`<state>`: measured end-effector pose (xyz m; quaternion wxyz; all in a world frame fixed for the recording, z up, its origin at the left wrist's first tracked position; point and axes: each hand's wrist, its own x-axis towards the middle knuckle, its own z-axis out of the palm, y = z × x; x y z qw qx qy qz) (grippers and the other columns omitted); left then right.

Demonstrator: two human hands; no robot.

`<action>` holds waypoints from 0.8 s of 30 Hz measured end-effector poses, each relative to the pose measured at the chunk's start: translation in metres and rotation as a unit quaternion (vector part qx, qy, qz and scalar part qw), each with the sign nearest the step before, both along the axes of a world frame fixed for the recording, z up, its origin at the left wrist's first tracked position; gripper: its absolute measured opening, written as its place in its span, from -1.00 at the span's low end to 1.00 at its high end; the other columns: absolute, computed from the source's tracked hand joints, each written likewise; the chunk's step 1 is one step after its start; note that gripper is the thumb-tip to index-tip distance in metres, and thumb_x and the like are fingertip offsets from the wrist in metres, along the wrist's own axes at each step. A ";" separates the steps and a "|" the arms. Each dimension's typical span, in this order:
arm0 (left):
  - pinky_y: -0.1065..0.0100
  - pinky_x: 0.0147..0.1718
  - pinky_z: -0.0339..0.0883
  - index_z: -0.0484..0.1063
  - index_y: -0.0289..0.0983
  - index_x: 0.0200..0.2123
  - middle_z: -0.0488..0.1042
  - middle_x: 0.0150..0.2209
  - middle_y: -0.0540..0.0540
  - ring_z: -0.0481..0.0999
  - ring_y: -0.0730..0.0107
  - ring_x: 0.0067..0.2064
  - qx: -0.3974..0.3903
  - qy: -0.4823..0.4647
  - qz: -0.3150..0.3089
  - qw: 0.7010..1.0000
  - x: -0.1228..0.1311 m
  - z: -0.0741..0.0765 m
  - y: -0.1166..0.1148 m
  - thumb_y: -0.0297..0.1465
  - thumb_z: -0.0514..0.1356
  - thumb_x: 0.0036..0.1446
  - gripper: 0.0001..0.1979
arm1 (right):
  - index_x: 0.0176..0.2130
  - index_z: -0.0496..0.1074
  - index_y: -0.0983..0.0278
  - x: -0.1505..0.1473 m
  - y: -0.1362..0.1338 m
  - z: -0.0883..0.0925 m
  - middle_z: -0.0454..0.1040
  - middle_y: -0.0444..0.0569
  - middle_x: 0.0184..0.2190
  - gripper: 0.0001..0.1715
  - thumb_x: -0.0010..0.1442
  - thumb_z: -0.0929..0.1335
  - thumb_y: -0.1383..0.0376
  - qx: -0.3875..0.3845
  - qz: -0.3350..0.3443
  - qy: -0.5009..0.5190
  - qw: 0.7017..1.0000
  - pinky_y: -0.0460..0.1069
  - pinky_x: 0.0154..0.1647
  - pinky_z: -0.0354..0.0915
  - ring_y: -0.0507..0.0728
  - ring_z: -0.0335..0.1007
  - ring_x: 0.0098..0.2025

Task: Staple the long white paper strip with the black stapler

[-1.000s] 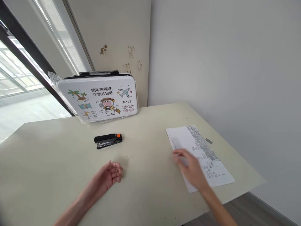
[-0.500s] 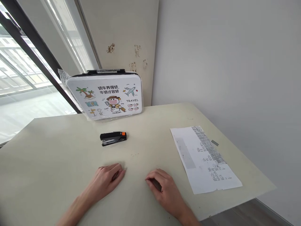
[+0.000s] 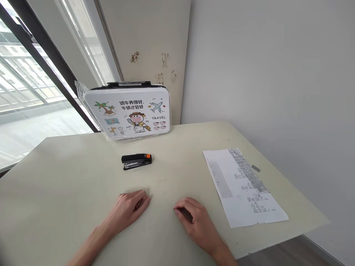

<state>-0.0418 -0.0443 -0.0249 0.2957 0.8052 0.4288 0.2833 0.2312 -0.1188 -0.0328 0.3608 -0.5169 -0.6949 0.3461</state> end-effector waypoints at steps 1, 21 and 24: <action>0.30 -0.49 -0.17 0.30 -0.20 -0.51 0.24 -0.58 0.05 0.07 0.43 -0.57 -0.001 0.005 -0.001 1.000 0.000 0.000 0.000 -0.26 0.18 0.36 -0.64 | -0.17 0.50 0.13 0.000 0.000 0.000 0.58 -0.06 -0.20 -0.80 0.45 0.28 0.21 -0.002 0.000 -0.001 1.000 0.07 -0.08 0.47 0.17 0.55 -0.13; 0.33 -0.50 -0.11 0.14 -0.20 -0.45 0.21 -0.55 0.09 0.08 0.45 -0.56 0.055 0.158 -0.016 0.986 -0.001 -0.001 -0.002 -0.28 0.03 0.44 -0.65 | 0.13 0.49 0.08 0.177 0.003 -0.022 0.54 -0.01 0.16 -0.56 0.44 0.22 0.01 0.171 -0.265 -0.276 0.908 0.28 0.23 0.41 0.34 0.45 0.23; 0.35 -0.50 -0.09 0.11 -0.20 -0.44 0.21 -0.54 0.10 0.09 0.45 -0.55 0.062 0.184 -0.017 0.981 -0.002 -0.002 -0.002 -0.27 0.00 0.46 -0.65 | 0.31 0.34 0.09 0.219 0.005 -0.042 0.32 -0.04 0.38 -0.40 0.44 0.20 -0.06 0.113 -0.248 -0.301 0.914 0.37 0.33 0.31 0.39 0.19 0.42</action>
